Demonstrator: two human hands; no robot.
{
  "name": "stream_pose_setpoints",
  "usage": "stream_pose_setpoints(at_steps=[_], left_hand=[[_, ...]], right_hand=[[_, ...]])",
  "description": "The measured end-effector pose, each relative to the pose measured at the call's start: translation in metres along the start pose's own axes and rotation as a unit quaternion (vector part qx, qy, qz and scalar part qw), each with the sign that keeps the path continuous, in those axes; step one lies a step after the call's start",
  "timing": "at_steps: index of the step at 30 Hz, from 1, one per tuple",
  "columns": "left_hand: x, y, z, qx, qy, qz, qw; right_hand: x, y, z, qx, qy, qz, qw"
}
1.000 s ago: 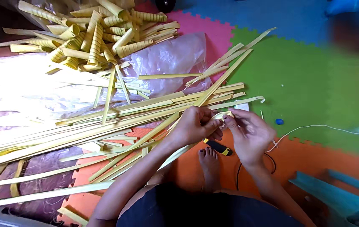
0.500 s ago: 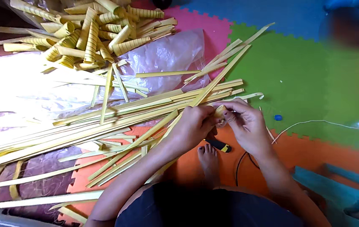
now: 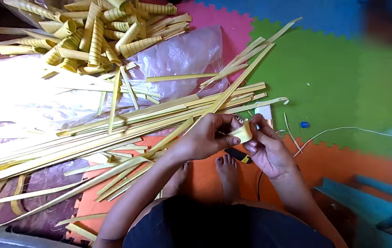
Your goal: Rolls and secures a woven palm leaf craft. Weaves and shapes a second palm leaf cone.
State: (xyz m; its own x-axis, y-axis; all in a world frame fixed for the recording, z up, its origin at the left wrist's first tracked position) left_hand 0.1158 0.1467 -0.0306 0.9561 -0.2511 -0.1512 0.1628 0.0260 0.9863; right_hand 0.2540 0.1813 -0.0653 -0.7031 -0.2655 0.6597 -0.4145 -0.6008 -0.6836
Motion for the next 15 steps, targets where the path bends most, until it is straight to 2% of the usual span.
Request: stream_pose_setpoints(at_steps=[3, 5, 7, 10, 13, 15], left_hand=[[0.000, 0.005, -0.003, 0.015, 0.055, -0.050, 0.997], [0.001, 0.007, -0.006, 0.014, 0.080, -0.084, 0.993], [-0.001, 0.005, -0.007, 0.005, 0.094, -0.095, 0.991], [-0.002, 0.001, -0.006, -0.022, 0.093, -0.093, 0.991], [0.000, -0.004, -0.004, -0.030, 0.065, -0.060, 0.996], [0.001, -0.005, -0.004, -0.019, 0.031, -0.029, 0.999]], right_hand=[[0.002, 0.018, 0.006, 0.090, 0.019, -0.096, 0.991], [0.005, 0.026, 0.010, 0.109, 0.028, -0.109, 0.988], [0.006, 0.025, 0.011, 0.085, 0.030, -0.060, 0.994], [0.002, 0.016, 0.009, 0.000, 0.038, 0.046, 0.998], [-0.001, 0.006, 0.007, -0.047, 0.055, 0.049, 0.996], [-0.003, 0.006, 0.007, -0.019, 0.088, 0.025, 0.996]])
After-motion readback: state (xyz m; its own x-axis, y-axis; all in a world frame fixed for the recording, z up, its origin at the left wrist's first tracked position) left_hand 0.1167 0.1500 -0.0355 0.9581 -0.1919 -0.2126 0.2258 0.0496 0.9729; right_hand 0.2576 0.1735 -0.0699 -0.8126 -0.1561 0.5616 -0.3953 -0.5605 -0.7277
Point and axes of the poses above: each hand's wrist, its own z-axis away from the middle knuckle, its own x-axis out of the palm, y = z × x, the point moved 7 cm from there along -z, towards the middle knuckle, and after that the axes turned 10 degrees about -z, right-handed, at the moved point
